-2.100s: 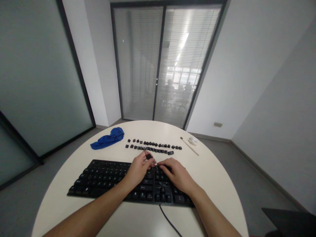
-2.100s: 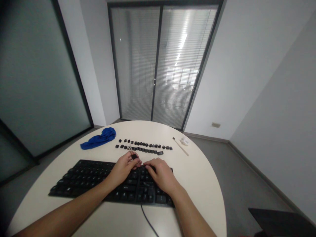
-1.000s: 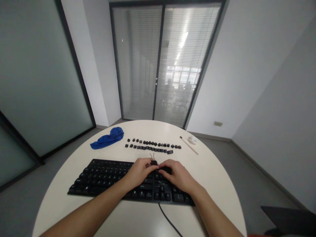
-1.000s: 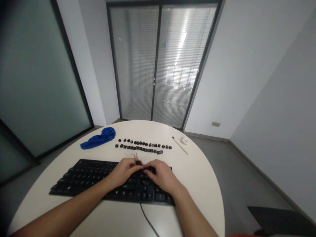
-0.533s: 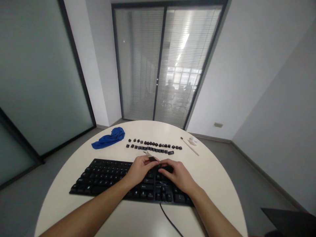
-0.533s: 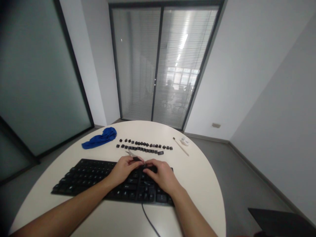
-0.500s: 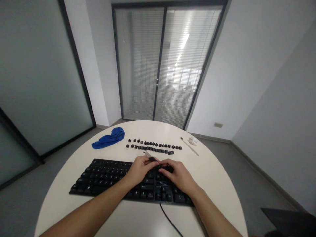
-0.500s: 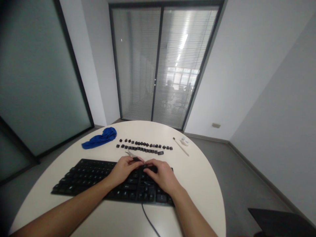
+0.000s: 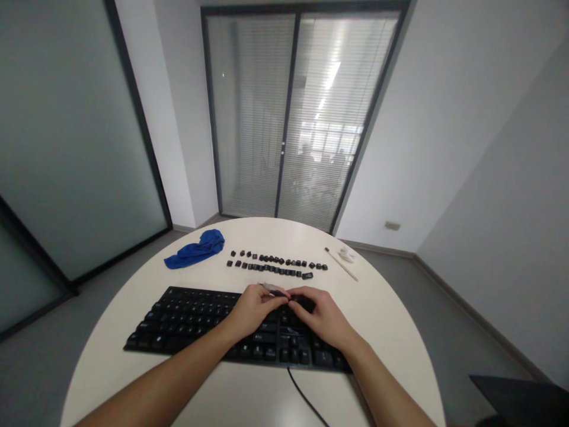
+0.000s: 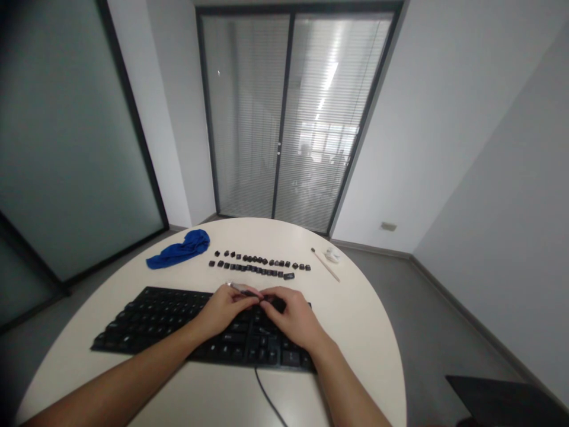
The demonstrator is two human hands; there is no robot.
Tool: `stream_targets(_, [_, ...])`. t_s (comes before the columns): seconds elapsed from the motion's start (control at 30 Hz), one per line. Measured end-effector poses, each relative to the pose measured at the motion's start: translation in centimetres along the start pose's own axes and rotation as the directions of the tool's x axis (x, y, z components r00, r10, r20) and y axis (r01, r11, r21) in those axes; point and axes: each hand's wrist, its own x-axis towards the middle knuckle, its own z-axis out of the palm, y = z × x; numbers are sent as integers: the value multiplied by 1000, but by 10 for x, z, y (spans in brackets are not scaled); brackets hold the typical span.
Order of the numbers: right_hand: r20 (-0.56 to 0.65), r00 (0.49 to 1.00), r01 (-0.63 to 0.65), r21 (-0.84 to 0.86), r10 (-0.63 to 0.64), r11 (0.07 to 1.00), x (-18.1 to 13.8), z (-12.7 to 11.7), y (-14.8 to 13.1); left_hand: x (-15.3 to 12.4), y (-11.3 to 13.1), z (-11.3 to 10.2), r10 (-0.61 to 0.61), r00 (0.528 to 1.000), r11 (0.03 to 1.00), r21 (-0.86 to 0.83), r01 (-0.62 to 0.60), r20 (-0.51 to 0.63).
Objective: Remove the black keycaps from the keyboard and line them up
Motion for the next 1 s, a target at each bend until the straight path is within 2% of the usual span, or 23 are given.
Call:
stream_targets(0.2, [-2, 997, -79, 116, 80, 990, 1, -2, 2, -1, 2, 1, 23, 1000, 999, -30, -23, 5])
stream_targets(0.33, [28, 985, -170, 244, 168, 955, 2, -6, 5, -4, 5, 1, 82, 996, 997, -1, -82, 33])
stream_targets(0.5, [39, 977, -214, 287, 211, 934, 5, -8, 14, -5, 5, -2, 174, 979, 980, 83, -183, 102])
stream_targets(0.6, [-14, 971, -223, 307, 238, 925, 7, -12, 22, -5, 4, -2, 189, 974, 973, 113, -203, 124])
stream_targets(0.7, [-150, 945, -227, 332, 289, 915, 8, -24, 39, -5, 2, -2, 193, 975, 969, 137, -208, 113])
stream_targets(0.77, [-271, 910, -238, 275, 313, 931, 7, -34, 55, -5, 2, -1, 195, 975, 966, 153, -209, 102])
stream_targets(0.83, [-368, 876, -312, 64, 313, 948, 6, -44, 74, -5, 1, -1, 196, 975, 964, 165, -211, 101])
stream_targets(1.0, [-430, 837, -400, -57, 339, 915, 7, -50, 104, -5, 1, -1, 183, 977, 962, 184, -200, 108])
